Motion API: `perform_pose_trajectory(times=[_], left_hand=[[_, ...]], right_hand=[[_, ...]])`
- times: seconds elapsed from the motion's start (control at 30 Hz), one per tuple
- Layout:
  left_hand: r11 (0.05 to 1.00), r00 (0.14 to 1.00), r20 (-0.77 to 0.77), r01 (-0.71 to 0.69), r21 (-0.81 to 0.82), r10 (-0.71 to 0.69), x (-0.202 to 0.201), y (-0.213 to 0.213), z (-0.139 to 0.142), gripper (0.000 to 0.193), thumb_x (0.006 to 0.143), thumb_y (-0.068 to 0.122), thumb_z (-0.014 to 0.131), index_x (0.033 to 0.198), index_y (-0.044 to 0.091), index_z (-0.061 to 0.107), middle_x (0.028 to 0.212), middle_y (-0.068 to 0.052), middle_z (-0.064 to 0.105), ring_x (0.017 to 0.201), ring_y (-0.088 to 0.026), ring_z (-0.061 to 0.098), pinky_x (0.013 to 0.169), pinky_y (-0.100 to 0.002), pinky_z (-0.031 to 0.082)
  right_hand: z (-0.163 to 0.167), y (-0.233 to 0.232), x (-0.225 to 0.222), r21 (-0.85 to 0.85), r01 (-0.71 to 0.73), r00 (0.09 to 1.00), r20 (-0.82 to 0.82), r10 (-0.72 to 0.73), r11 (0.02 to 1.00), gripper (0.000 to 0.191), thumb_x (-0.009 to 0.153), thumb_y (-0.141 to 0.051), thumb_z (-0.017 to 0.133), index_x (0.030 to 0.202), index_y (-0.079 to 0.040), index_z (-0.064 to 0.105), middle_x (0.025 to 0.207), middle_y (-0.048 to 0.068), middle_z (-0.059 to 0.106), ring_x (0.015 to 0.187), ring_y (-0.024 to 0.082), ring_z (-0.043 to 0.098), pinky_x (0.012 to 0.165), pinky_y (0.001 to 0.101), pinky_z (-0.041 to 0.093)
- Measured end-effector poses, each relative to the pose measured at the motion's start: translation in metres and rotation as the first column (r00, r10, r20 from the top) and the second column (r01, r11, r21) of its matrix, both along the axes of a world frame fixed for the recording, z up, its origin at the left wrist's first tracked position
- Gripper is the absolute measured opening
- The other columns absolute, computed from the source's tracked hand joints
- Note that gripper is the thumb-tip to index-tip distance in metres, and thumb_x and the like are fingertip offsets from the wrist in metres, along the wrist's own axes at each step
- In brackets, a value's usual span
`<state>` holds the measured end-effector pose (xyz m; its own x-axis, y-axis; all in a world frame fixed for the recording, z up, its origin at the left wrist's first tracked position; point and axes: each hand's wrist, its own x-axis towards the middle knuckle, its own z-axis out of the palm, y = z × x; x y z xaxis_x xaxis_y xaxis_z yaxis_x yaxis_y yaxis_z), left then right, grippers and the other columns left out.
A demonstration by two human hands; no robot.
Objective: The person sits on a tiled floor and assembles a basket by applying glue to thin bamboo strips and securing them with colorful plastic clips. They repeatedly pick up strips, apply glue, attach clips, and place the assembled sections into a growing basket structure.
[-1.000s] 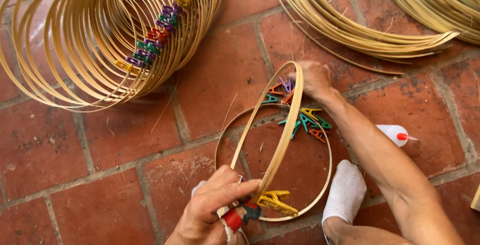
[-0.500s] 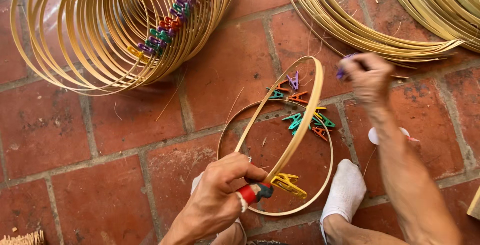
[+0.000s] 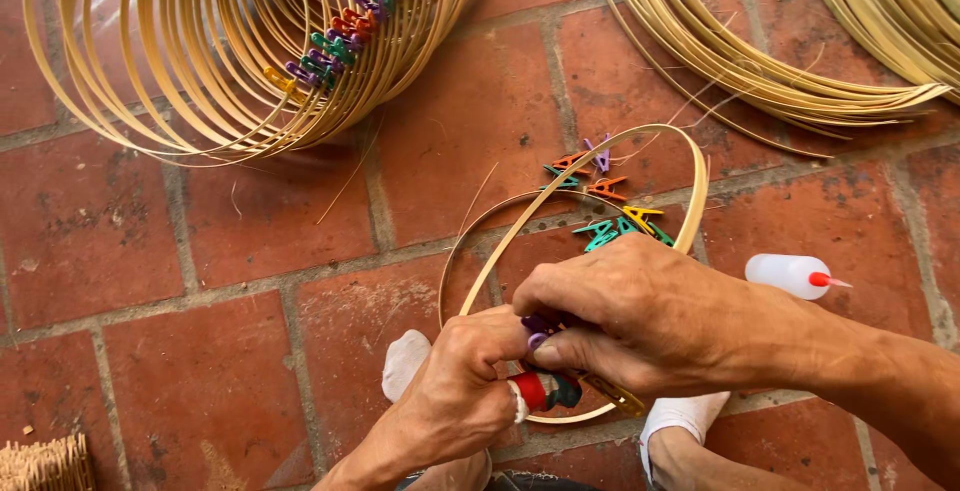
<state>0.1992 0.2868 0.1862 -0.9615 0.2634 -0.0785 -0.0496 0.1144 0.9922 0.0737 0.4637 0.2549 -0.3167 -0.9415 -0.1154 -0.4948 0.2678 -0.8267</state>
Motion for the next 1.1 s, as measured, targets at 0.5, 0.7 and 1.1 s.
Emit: perform_pose_trajectory(times=[0.5,0.7,1.1], left_hand=[[0.818,0.778,-0.33,-0.574,-0.028,0.534,0.029,-0.143,0.065,0.021,0.088,-0.002,0.067,0.108,-0.005,0.074,0.09,-0.012,0.076,0.076,-0.019,0.072,0.067,-0.032,0.062],[0.21,0.522,-0.853,-0.834,-0.511,-0.002,-0.081,-0.265,-0.03,0.002,0.094,0.002,0.074,0.094,0.002,0.076,0.087,-0.01,0.071,0.083,-0.023,0.061,0.076,-0.04,0.048],[0.112,0.739,-0.666,-0.657,-0.746,-0.099,-0.148,-0.325,-0.227,0.011,0.105,0.017,0.073,0.097,0.01,0.069,0.092,-0.008,0.071,0.091,-0.025,0.066,0.082,-0.039,0.051]], right_hand=[[-0.14,0.141,0.025,-0.206,0.795,0.601,0.138,-0.787,0.571,0.042,0.105,-0.019,0.055,0.142,0.0,0.055,0.105,0.014,0.073,0.096,0.022,0.072,0.093,0.0353,0.059],[-0.215,0.151,0.048,0.312,0.783,0.432,0.349,-0.832,0.538,0.043,0.088,-0.01,0.066,0.13,0.0,0.069,0.093,0.017,0.076,0.08,0.024,0.077,0.074,0.0368,0.063],[-0.238,0.15,-0.005,0.245,0.944,0.05,0.556,-0.83,0.221,0.025,0.097,-0.015,0.059,0.109,0.003,0.071,0.082,0.01,0.071,0.067,0.019,0.064,0.06,0.0343,0.054]])
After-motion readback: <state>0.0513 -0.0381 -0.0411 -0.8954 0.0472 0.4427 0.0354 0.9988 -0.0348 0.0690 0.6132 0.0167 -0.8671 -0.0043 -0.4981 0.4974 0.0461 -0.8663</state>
